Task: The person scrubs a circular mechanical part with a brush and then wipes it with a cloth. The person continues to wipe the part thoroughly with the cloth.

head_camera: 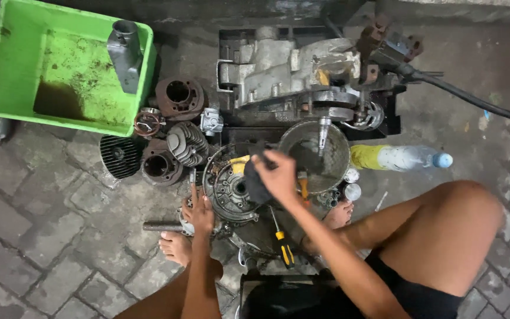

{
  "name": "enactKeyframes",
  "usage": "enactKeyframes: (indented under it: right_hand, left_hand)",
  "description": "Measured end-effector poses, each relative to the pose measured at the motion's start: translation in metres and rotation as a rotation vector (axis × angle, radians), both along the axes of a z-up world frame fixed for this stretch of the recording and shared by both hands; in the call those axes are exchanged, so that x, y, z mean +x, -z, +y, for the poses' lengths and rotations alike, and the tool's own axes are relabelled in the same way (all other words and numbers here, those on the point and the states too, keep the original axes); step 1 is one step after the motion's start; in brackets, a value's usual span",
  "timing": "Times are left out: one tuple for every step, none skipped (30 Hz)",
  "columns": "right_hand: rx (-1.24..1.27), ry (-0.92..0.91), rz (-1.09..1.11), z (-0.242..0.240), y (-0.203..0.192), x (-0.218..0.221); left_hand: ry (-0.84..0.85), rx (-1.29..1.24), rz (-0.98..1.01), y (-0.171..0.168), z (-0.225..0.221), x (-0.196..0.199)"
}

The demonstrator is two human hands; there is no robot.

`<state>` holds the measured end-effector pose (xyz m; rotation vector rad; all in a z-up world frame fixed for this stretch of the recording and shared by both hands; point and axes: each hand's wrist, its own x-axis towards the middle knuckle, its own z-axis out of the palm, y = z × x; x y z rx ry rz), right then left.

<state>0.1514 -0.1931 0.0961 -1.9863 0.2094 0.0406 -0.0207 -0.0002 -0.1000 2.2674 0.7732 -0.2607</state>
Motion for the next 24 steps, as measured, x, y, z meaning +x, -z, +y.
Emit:
enactKeyframes:
  right_hand:
    - [-0.144, -0.066, -0.11, 0.007, 0.023, -0.006]
    - [-0.287, -0.133, -0.22, 0.014, 0.046, -0.012]
    - [-0.284, -0.133, -0.218, 0.016, 0.073, -0.02]
    - [-0.454, -0.299, -0.22, 0.017, 0.101, -0.027]
    - [-0.624, -0.465, -0.224, 0.019, 0.129, -0.033]
    - [-0.621, -0.464, -0.225, 0.022, 0.131, -0.039]
    - [-0.732, -0.62, -0.134, 0.024, 0.133, -0.046]
    - [-0.841, -0.776, -0.04, 0.027, 0.136, -0.052]
    - [-0.84, -0.777, -0.037, 0.033, 0.14, -0.05]
    - [-0.869, -0.75, -0.026, 0.038, 0.145, -0.049]
    - [-0.897, -0.729, -0.014, 0.043, 0.15, -0.05]
    - [-0.894, -0.736, -0.011, 0.049, 0.151, -0.051]
    - [-0.934, -0.822, 0.027, 0.054, 0.153, -0.049]
    - [-0.972, -0.909, 0.066, 0.059, 0.154, -0.047]
    - [-0.97, -0.909, 0.068, 0.059, 0.154, -0.041]
    - [-0.973, -0.959, 0.052, 0.059, 0.153, -0.037]
    - [-0.976, -1.012, 0.038, 0.059, 0.153, -0.034]
    - [-0.974, -1.015, 0.042, 0.059, 0.153, -0.038]
    - [-1.066, -1.031, 0.039, 0.06, 0.154, -0.034]
    - [-1.158, -1.045, 0.035, 0.062, 0.155, -0.03]
    - [-1.153, -1.05, 0.033, 0.067, 0.155, -0.033]
    - [-1.151, -0.985, 0.011, 0.072, 0.155, -0.035]
    - [-1.149, -0.922, -0.002, 0.073, 0.155, -0.042]
    - [-1.145, -0.93, 0.004, 0.071, 0.159, -0.044]
  left_hand:
    - [0.006, -0.01, -0.017, -0.005, 0.0, 0.0]
    - [0.011, -0.019, -0.035, -0.01, 0.0, 0.001]
    - [0.01, -0.016, -0.033, -0.015, -0.002, 0.002]
    - [-0.008, -0.038, -0.043, -0.02, -0.003, 0.003]
    - [-0.026, -0.059, -0.056, -0.024, -0.005, 0.006]
    - [-0.027, -0.056, -0.056, -0.021, -0.004, 0.005]
    - [-0.02, -0.057, -0.06, -0.018, -0.003, 0.004]
    - [-0.014, -0.058, -0.064, -0.015, -0.001, 0.002]
    - [-0.014, -0.057, -0.062, -0.014, -0.001, 0.004]
    - [0.021, 0.002, -0.023, -0.012, 0.0, 0.005]
    - [0.051, 0.062, 0.019, -0.012, -0.001, 0.004]
    - [0.047, 0.063, 0.026, -0.015, -0.001, 0.002]
    - [0.046, 0.036, 0.014, -0.018, -0.001, 0.005]
    - [0.045, 0.008, 0.002, -0.02, -0.001, 0.007]
    - [0.046, 0.009, 0.005, -0.021, -0.001, 0.009]
    - [0.055, 0.021, 0.02, -0.021, 0.0, 0.012]
    - [0.063, 0.032, 0.038, -0.022, -0.001, 0.011]
    - [0.063, 0.032, 0.043, -0.026, -0.002, 0.005]
    - [0.057, -0.004, 0.045, -0.028, -0.001, 0.007]
    - [0.052, -0.04, 0.047, -0.03, 0.001, 0.009]
    - [0.048, -0.036, 0.051, -0.022, 0.003, 0.01]
    - [0.041, -0.033, 0.05, -0.013, 0.005, 0.009]
    - [0.036, -0.036, 0.055, -0.006, 0.004, 0.005]
    - [0.034, -0.036, 0.065, -0.007, 0.001, 0.0]
